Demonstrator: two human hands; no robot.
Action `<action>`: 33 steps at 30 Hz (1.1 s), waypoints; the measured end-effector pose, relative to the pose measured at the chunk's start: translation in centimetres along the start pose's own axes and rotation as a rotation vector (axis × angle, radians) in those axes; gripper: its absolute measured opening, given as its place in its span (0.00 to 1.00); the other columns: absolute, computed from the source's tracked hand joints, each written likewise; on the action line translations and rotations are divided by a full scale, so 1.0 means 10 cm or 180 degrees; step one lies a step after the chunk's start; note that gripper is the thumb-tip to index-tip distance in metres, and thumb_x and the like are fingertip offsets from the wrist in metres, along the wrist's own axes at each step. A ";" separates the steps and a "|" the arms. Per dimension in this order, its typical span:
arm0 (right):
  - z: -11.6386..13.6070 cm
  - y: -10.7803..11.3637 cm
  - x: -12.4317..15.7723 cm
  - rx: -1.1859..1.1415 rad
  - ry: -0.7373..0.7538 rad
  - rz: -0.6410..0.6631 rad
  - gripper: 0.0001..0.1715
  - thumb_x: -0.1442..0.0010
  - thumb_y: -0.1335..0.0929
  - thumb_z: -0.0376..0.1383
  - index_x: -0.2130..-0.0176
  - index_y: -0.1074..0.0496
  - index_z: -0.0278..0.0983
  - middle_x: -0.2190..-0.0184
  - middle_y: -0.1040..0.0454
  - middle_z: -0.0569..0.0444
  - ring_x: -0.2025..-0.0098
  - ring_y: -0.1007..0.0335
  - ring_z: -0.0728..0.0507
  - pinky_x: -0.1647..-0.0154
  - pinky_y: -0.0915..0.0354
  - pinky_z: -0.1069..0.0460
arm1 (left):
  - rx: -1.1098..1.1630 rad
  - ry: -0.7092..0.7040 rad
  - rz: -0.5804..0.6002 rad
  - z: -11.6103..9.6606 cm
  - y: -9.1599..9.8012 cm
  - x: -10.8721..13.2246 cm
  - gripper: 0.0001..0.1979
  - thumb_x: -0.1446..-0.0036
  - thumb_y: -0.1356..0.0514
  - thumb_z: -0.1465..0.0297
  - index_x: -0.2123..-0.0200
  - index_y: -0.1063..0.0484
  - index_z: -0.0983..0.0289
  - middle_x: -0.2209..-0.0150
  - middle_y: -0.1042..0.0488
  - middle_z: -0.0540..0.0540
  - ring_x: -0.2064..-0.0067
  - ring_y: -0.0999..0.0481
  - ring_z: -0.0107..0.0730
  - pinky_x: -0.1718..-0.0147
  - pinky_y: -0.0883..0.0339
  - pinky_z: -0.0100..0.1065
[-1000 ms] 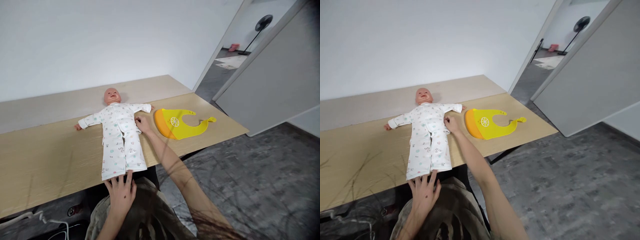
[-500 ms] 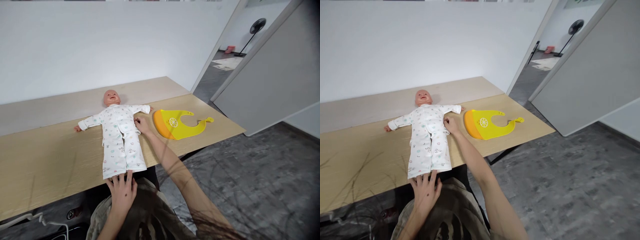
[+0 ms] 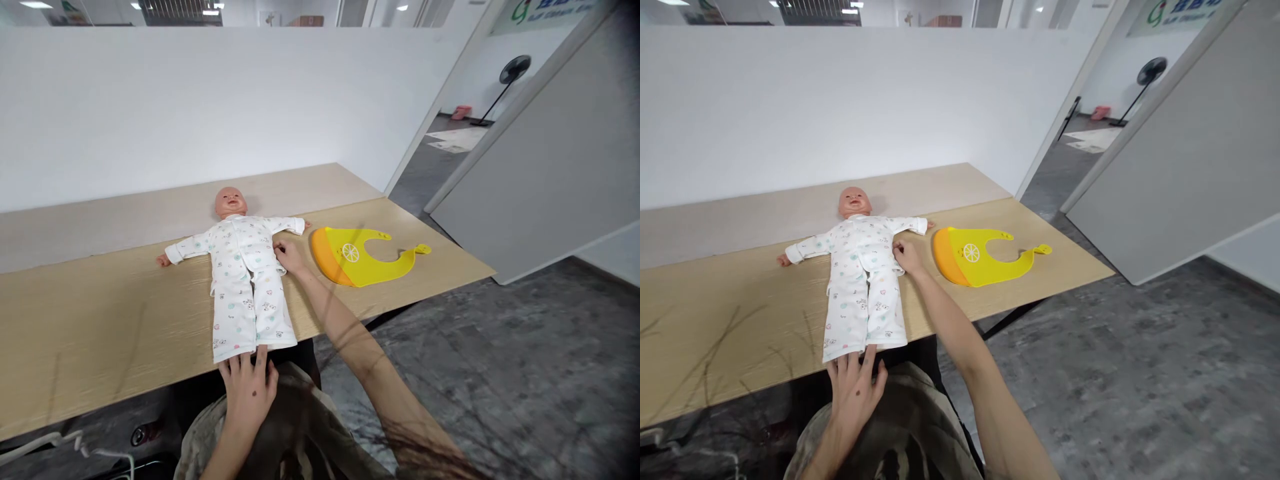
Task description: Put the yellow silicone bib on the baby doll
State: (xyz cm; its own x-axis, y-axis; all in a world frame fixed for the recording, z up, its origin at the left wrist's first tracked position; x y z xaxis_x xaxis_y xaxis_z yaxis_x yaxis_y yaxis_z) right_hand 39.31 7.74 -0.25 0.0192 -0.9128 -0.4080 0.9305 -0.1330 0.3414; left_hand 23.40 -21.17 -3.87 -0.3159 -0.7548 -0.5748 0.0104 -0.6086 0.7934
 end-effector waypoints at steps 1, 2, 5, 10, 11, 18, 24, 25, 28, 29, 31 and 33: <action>0.02 0.00 0.00 0.0000 -0.0004 -0.0005 0.10 0.51 0.39 0.31 0.70 0.28 0.37 0.67 0.26 0.50 0.61 0.33 0.41 0.57 0.35 0.49 | 0.0011 -0.0005 0.0024 0.00 0.00 -0.01 0.19 0.40 0.39 0.68 0.46 0.22 0.61 0.50 0.23 0.65 0.50 0.29 0.56 0.51 0.39 0.54; 0.03 0.01 0.01 0.0000 -0.0009 -0.0010 0.10 0.51 0.38 0.31 0.70 0.28 0.37 0.68 0.26 0.50 0.61 0.33 0.41 0.57 0.35 0.49 | 0.0035 -0.0012 0.0034 -0.01 -0.01 -0.01 0.19 0.40 0.39 0.68 0.45 0.22 0.61 0.50 0.23 0.65 0.49 0.29 0.56 0.50 0.39 0.54; 0.07 0.02 0.01 -0.0001 -0.0023 -0.0023 0.09 0.51 0.38 0.32 0.72 0.29 0.38 0.69 0.27 0.51 0.62 0.33 0.42 0.58 0.35 0.50 | 0.0140 -0.0014 -0.0023 -0.03 0.00 -0.03 0.18 0.40 0.39 0.69 0.46 0.22 0.64 0.51 0.23 0.65 0.49 0.28 0.54 0.49 0.38 0.52; 0.07 0.00 0.01 -0.0023 -0.0025 -0.0018 0.09 0.51 0.38 0.32 0.71 0.29 0.38 0.69 0.27 0.51 0.62 0.33 0.41 0.57 0.34 0.49 | 0.0275 0.0049 -0.0210 -0.10 0.07 -0.05 0.17 0.40 0.40 0.72 0.49 0.22 0.70 0.53 0.21 0.65 0.51 0.27 0.54 0.51 0.36 0.49; 0.06 0.00 0.01 -0.0025 -0.0025 -0.0017 0.09 0.51 0.38 0.32 0.71 0.29 0.38 0.69 0.27 0.51 0.62 0.33 0.41 0.57 0.34 0.49 | 0.0302 0.0064 -0.0231 -0.12 0.08 -0.06 0.17 0.40 0.40 0.72 0.48 0.23 0.70 0.53 0.21 0.65 0.51 0.27 0.54 0.51 0.35 0.50; -0.02 -0.03 -0.01 -0.0079 -0.0026 -0.0023 0.09 0.50 0.38 0.33 0.70 0.28 0.38 0.68 0.26 0.51 0.61 0.32 0.41 0.56 0.34 0.49 | 0.0454 0.0118 -0.0324 -0.16 0.12 -0.05 0.18 0.39 0.41 0.73 0.47 0.24 0.69 0.52 0.20 0.64 0.49 0.25 0.52 0.48 0.36 0.50; -0.07 -0.05 -0.03 -0.0241 -0.0039 -0.0030 0.16 0.45 0.38 0.34 0.61 0.24 0.36 0.59 0.21 0.48 0.54 0.28 0.41 0.48 0.33 0.49 | 0.0629 0.0097 -0.0255 -0.11 0.05 -0.03 0.20 0.39 0.41 0.74 0.43 0.26 0.67 0.51 0.20 0.62 0.48 0.24 0.51 0.48 0.35 0.49; -0.07 -0.06 -0.04 -0.0326 -0.0054 -0.0026 0.18 0.43 0.38 0.35 0.57 0.23 0.34 0.55 0.21 0.47 0.51 0.27 0.42 0.45 0.33 0.49 | 0.0679 0.0069 -0.0276 -0.10 0.04 -0.03 0.20 0.39 0.41 0.74 0.43 0.26 0.67 0.51 0.20 0.62 0.48 0.24 0.50 0.48 0.35 0.49; -0.07 -0.12 -0.02 -0.0855 -0.0349 0.0004 0.26 0.38 0.36 0.38 0.45 0.26 0.31 0.41 0.27 0.42 0.40 0.31 0.42 0.36 0.38 0.49 | 0.0782 0.0000 -0.0364 -0.08 0.02 -0.01 0.22 0.38 0.42 0.75 0.40 0.29 0.68 0.50 0.19 0.62 0.47 0.23 0.49 0.47 0.35 0.49; -0.07 -0.15 0.00 -0.1078 -0.0508 0.0035 0.29 0.37 0.35 0.41 0.41 0.28 0.30 0.37 0.30 0.41 0.37 0.33 0.42 0.33 0.41 0.49 | 0.0794 -0.0011 -0.0381 -0.08 0.02 -0.01 0.23 0.38 0.42 0.75 0.39 0.30 0.68 0.50 0.19 0.62 0.48 0.23 0.49 0.47 0.35 0.49; -0.04 -0.23 0.06 -0.1429 -0.0752 0.0134 0.37 0.36 0.34 0.46 0.35 0.34 0.30 0.32 0.37 0.41 0.32 0.39 0.41 0.30 0.44 0.48 | 0.0798 -0.0020 -0.0383 -0.08 0.01 0.01 0.24 0.38 0.42 0.75 0.38 0.32 0.68 0.50 0.19 0.62 0.48 0.23 0.49 0.48 0.35 0.50; 0.04 -0.31 0.11 -0.1593 -0.0724 0.0247 0.43 0.36 0.34 0.51 0.31 0.39 0.31 0.30 0.42 0.44 0.29 0.42 0.41 0.28 0.45 0.47 | 0.0778 -0.0013 -0.0394 -0.07 0.02 0.02 0.25 0.39 0.42 0.75 0.38 0.32 0.67 0.50 0.19 0.62 0.48 0.22 0.50 0.48 0.34 0.50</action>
State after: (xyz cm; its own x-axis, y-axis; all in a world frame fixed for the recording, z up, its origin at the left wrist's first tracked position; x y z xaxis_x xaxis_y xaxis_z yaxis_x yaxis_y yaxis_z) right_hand 36.33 6.95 -1.43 0.0668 -0.9804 -0.1856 0.9908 0.0871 -0.1034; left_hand 24.03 -21.60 -3.93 -0.3042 -0.6771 -0.6700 -0.2577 -0.6186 0.7422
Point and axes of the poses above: each hand's wrist, its own x-axis away from the middle knuckle, its own y-axis out of the back of the hand, z = x × y, the point moved 6 cm from there along -x, towards the middle knuckle
